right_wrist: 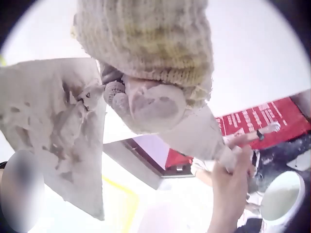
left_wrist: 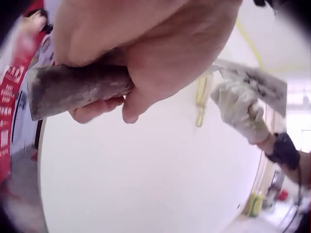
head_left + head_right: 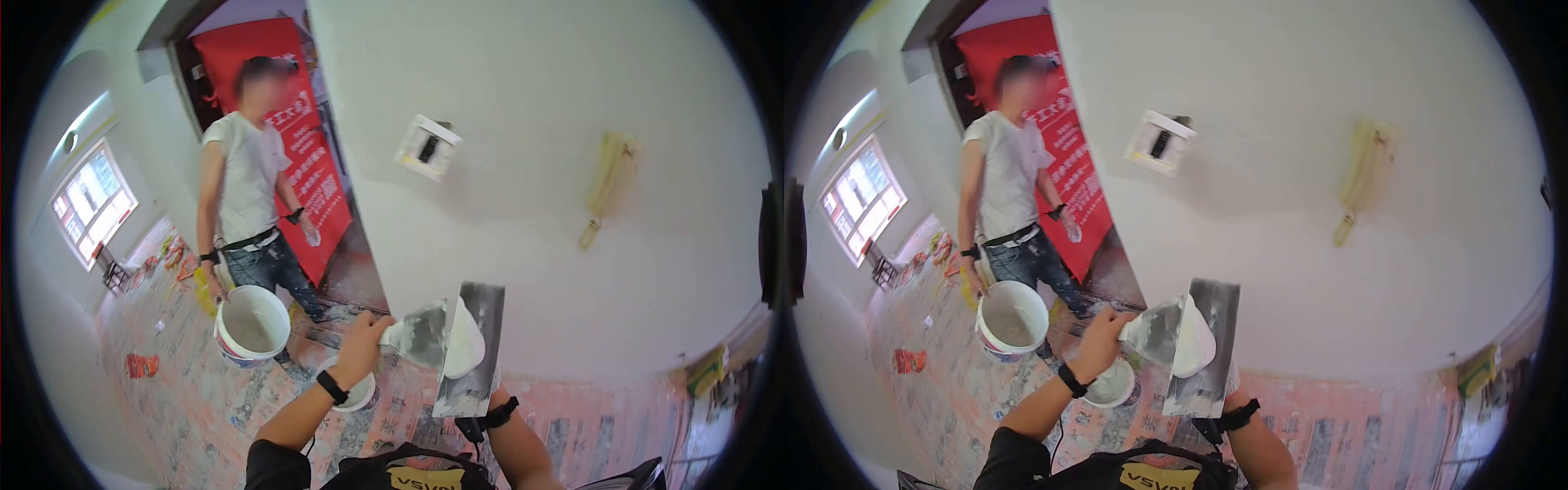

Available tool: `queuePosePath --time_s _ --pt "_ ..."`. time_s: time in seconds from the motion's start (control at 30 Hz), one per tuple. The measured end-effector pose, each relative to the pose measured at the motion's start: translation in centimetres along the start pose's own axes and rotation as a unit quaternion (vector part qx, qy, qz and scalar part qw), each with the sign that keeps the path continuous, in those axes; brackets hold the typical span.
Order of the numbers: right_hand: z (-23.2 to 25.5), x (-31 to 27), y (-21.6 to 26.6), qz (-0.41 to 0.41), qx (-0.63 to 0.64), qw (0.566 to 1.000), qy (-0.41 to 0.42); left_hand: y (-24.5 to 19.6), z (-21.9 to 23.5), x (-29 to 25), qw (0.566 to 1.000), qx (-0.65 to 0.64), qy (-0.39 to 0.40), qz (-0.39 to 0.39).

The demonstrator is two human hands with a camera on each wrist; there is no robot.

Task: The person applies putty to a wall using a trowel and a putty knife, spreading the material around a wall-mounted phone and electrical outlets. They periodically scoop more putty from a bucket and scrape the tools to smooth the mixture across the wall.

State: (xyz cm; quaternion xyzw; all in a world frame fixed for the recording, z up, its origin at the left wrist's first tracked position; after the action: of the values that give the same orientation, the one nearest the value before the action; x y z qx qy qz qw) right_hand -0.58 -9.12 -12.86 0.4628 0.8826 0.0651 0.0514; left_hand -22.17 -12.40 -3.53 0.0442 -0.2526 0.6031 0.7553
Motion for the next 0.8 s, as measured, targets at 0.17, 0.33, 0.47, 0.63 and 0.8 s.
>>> queuePosePath --time_s 0.17,0.33,0.47,0.63,0.8 --pt "-0.8 -3.1 9.5 0.325 -0.353 0.877 -0.012 1.1 -2.7 -1.3 0.968 -0.232 0.085 0.036" --pt "-7.7 -5.4 12.6 0.315 -0.142 0.938 0.026 -6.3 -2.4 -0.8 0.846 -0.342 0.389 0.127" --pt "-10.4 -3.6 11.2 0.217 -0.530 0.820 -0.008 -10.0 -1.6 2.1 0.840 -0.370 0.393 0.049" --pt "-7.2 -1.2 18.3 0.141 -0.650 0.714 -0.220 -7.9 0.4 4.5 0.841 -0.404 0.314 0.176" --pt "-14.7 -0.6 29.3 0.307 -0.493 0.801 -0.148 -5.8 -2.1 4.0 0.825 -0.427 0.310 0.203"
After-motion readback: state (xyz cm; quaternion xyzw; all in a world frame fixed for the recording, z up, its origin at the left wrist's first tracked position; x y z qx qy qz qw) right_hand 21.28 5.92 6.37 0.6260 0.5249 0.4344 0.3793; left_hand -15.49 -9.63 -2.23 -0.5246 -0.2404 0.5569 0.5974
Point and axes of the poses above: each hand's wrist, its own x-axis towards the middle knuckle, its own z-axis out of the back of the hand, y = z × x, the point moved 6 cm from there along x, towards the middle knuckle, and after that the axes turned 11 degrees about x, right-handed, at the moved point
